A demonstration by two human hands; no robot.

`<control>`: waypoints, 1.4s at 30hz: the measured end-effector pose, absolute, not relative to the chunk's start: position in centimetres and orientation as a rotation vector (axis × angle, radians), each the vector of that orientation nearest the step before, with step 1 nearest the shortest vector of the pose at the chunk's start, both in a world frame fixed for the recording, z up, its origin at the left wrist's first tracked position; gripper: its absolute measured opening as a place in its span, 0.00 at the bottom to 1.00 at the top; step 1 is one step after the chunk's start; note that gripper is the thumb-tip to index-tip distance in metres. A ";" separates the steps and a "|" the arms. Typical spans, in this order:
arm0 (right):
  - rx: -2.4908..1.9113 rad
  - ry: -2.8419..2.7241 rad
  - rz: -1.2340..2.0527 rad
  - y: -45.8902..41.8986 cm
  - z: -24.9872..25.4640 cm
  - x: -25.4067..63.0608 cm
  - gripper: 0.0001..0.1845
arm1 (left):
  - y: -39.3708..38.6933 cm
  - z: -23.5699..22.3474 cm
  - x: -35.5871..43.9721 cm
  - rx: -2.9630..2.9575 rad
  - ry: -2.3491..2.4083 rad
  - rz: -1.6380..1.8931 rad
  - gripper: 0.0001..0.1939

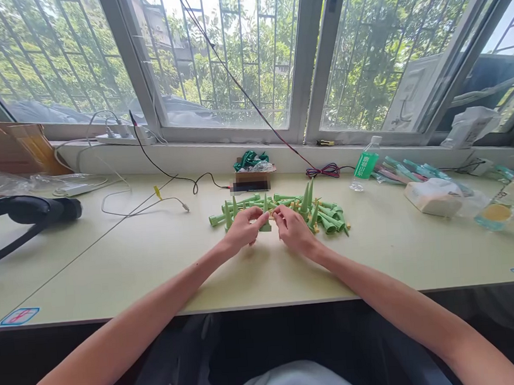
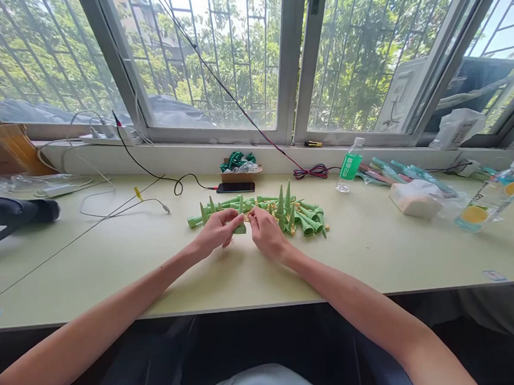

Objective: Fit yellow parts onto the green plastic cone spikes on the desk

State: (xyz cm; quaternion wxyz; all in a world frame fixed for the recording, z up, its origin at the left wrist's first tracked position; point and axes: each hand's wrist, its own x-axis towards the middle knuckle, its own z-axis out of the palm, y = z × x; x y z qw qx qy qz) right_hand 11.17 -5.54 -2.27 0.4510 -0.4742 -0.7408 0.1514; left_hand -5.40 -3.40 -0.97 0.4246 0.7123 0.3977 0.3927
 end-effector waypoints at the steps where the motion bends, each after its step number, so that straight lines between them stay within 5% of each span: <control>1: -1.170 -1.830 0.371 -5.5 -2.3 11.2 0.11 | -3.4 -0.9 -5.4 1.780 1.003 0.992 0.19; 42: -1.168 -1.829 0.368 -5.7 -2.0 11.1 0.12 | -2.8 -1.6 -5.3 2.108 1.016 1.225 0.13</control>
